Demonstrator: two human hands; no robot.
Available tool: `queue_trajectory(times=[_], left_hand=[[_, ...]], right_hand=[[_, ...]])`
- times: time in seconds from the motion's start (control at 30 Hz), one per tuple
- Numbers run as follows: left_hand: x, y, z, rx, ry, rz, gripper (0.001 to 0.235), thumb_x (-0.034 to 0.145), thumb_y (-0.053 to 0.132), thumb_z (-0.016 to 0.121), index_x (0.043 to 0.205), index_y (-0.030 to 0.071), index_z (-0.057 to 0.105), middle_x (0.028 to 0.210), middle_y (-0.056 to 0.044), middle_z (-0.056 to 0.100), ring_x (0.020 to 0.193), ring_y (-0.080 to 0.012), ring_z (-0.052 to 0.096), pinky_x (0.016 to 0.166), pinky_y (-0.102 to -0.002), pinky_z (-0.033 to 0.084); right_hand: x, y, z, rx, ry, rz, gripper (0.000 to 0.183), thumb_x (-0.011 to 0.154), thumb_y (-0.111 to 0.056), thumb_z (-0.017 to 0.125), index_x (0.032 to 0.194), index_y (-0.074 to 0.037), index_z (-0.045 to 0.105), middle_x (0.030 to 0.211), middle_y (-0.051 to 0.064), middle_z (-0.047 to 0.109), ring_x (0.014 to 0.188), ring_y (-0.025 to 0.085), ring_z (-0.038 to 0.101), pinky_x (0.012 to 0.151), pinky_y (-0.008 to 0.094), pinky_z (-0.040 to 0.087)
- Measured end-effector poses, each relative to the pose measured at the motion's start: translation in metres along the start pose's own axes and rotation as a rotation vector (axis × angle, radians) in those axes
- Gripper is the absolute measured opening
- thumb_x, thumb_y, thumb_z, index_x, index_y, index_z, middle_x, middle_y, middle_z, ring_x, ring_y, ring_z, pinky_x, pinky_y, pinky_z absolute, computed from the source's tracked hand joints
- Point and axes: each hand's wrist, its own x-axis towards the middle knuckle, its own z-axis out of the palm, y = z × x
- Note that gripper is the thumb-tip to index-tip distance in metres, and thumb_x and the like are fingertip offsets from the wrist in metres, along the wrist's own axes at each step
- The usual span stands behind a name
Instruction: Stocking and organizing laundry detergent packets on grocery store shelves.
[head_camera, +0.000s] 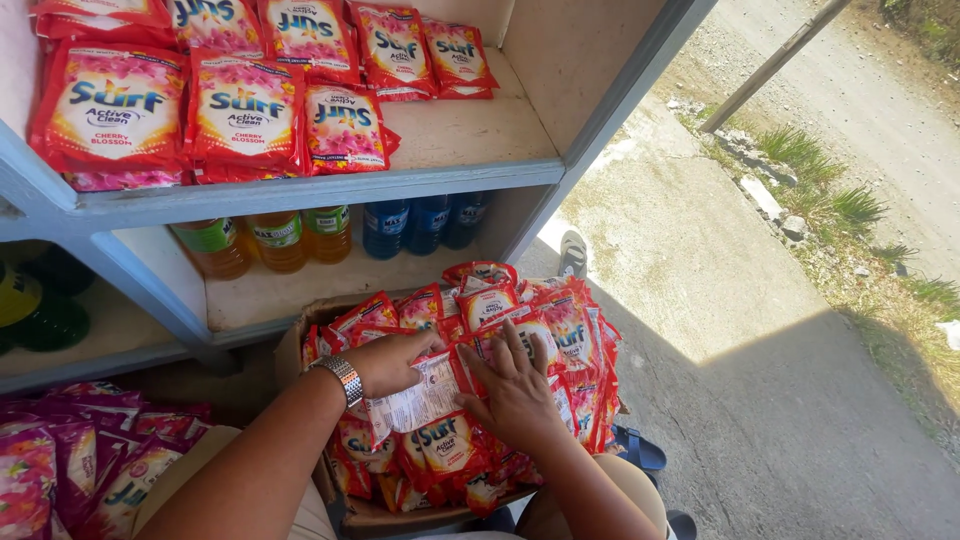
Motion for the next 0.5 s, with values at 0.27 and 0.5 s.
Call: queue_trajectory(times=[0.27, 0.5], left_hand=[[-0.018, 0.022, -0.010, -0.034, -0.032, -0.057, 0.053, 0.094, 0.015, 0.060, 0.145, 0.020, 0.046, 0.129, -0.016, 0.068, 0.113, -0.0259, 0.071, 0.089, -0.041, 0.056], [-0.003, 0.007, -0.003, 0.057, -0.035, -0.037, 0.053, 0.095, 0.013, 0.058, 0.146, 0.020, 0.047, 0.137, -0.016, 0.063, 0.122, -0.0246, 0.066, 0.097, -0.041, 0.054]], right_hand=[[-0.004, 0.035, -0.015, 0.573, 0.116, 0.185, 0.043, 0.103, -0.038, 0.052, 0.137, -0.015, 0.064, 0.139, 0.011, 0.059, 0.141, 0.029, 0.049, 0.117, 0.048, 0.034], [0.006, 0.024, 0.000, 0.142, 0.256, 0.084, 0.034, 0.093, -0.023, 0.067, 0.125, -0.013, 0.070, 0.115, 0.009, 0.062, 0.132, 0.033, 0.052, 0.112, 0.050, 0.036]])
